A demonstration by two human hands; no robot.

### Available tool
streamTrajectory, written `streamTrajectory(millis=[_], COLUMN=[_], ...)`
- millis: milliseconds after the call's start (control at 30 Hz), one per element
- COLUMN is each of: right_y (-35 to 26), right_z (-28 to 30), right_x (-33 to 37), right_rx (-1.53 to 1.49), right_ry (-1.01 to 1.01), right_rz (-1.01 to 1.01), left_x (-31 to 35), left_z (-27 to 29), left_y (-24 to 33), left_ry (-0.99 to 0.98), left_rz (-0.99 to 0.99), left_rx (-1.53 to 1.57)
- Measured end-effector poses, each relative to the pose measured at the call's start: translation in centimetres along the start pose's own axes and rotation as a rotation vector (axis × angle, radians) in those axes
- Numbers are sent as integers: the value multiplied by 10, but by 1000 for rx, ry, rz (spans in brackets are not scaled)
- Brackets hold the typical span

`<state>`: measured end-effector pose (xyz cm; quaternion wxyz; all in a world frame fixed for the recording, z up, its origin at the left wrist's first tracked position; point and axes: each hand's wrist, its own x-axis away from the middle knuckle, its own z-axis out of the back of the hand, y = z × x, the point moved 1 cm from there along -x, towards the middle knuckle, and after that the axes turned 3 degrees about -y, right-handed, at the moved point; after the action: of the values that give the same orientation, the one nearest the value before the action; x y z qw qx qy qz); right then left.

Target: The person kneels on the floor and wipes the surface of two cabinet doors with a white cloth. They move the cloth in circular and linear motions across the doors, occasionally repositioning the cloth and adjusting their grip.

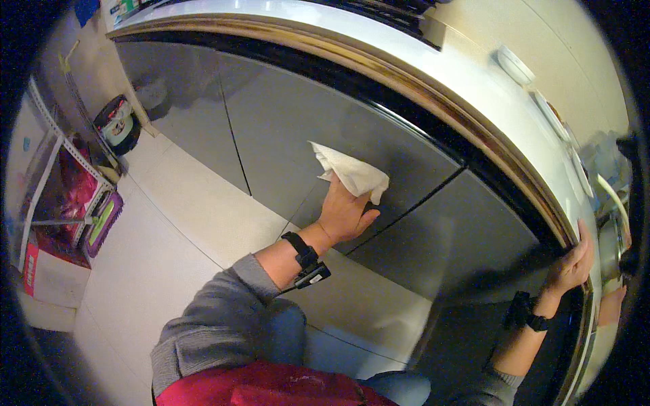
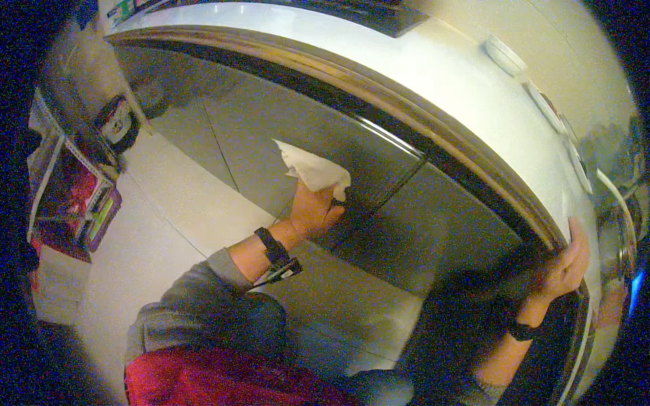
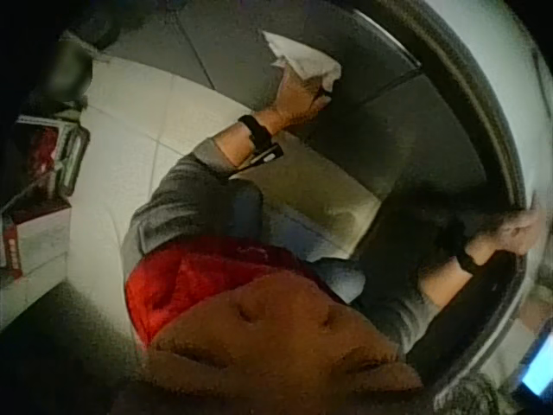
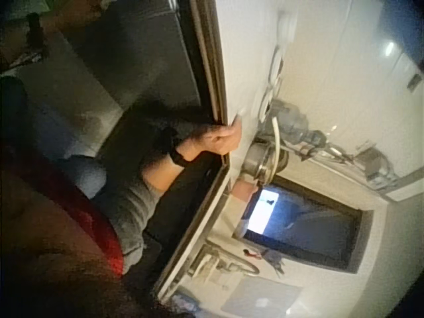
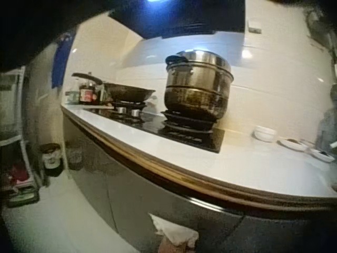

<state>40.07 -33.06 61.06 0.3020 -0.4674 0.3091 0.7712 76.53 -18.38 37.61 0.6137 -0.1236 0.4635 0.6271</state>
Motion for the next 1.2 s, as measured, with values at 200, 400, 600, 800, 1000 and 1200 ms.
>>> streamTrajectory(millis=[200,400,600,800,1000,1200], right_y=[5,1,-1,-2,0,46], right_z=[0,-1,1,1,0,0], right_x=[2,2,-1,0,1,2], right_rx=[-61,-77,-46,-3,115,215], right_ry=[-32,-14,-11,-32,-60,-10], right_rz=[0,-28,-13,21,4,98], left_x=[-52,-44,118,91,-1,74], left_z=[61,106,6,-2,66,20], left_y=[-38,-126,-179,-173,-174,-227], left_ry=[296,504,336,592,585,755], left_rz=[225,150,644,579,205,722], left_rx=[-205,-257,184,243,-268,44])
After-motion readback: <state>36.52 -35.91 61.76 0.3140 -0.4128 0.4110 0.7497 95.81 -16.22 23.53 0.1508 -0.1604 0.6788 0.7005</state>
